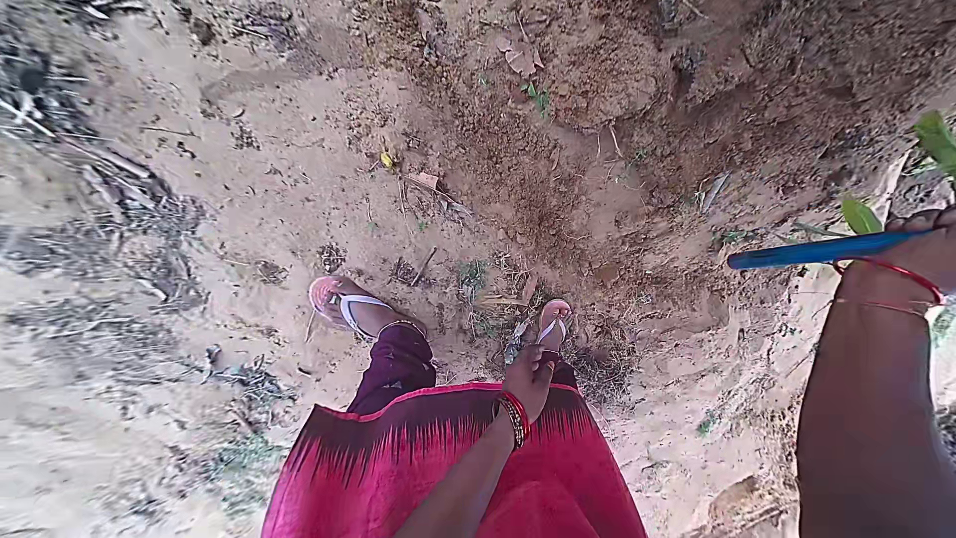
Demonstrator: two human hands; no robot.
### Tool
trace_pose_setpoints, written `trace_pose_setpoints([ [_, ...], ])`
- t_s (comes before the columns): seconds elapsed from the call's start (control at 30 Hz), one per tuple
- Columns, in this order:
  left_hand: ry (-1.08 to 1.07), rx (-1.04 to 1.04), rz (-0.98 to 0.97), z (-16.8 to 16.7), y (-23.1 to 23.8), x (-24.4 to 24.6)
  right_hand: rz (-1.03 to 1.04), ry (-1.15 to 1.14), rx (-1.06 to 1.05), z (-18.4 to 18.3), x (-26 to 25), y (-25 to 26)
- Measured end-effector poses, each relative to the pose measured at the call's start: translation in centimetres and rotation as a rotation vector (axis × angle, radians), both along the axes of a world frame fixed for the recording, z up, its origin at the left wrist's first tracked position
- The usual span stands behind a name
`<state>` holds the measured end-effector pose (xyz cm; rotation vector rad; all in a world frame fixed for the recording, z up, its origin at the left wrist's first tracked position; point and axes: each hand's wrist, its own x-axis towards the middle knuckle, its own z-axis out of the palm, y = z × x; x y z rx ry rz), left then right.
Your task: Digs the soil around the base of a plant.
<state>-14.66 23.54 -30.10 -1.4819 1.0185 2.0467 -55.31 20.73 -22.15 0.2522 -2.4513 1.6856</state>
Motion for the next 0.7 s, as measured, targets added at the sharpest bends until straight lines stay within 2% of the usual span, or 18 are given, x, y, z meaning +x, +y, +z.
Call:
trace_pose_setpoints([
  [0.1, -0.007, 0.005, -0.017, -0.3, 0.3, 0.2, -0.077, -0.206, 0.255, -1.5, 6.9, 6.2],
  [0.2, -0.017, -0.010, -0.023, -0.1, 0.7, 0.4, -0.236, -0.459, 0.540, -2.9, 9.6, 12.7],
  [0.27, -0.034, 0.012, -0.039, -0.1, 1.0, 0.7, -0.361, -0.547, 0.521, -3.9, 9.4, 15.8],
  [0.37, -0.061, 0.048, -0.058, -0.2, 1.8, 1.6, -0.502, -0.492, 0.263, -6.3, 6.5, 19.1],
  [0.43, -0.070, 0.068, -0.052, 0.0, 2.0, 1.9, -0.523, -0.466, 0.144, -9.5, 4.7, 20.0],
  [0.5, -0.066, 0.086, -0.044, 0.3, 2.3, 2.3, -0.581, -0.515, 0.177, -15.0, 4.6, 20.4],
  [0.57, -0.079, 0.085, -0.064, 0.3, 2.6, 2.7, -0.586, -0.693, 0.368, -21.1, 7.3, 20.1],
  [0.63, -0.094, 0.082, -0.067, 0.2, 2.8, 2.9, -0.495, -0.947, 0.558, -25.3, 11.8, 17.6],
  [0.7, -0.094, 0.071, -0.063, 0.1, 2.8, 2.7, -0.459, -1.025, 0.549, -28.0, 14.6, 14.8],
])
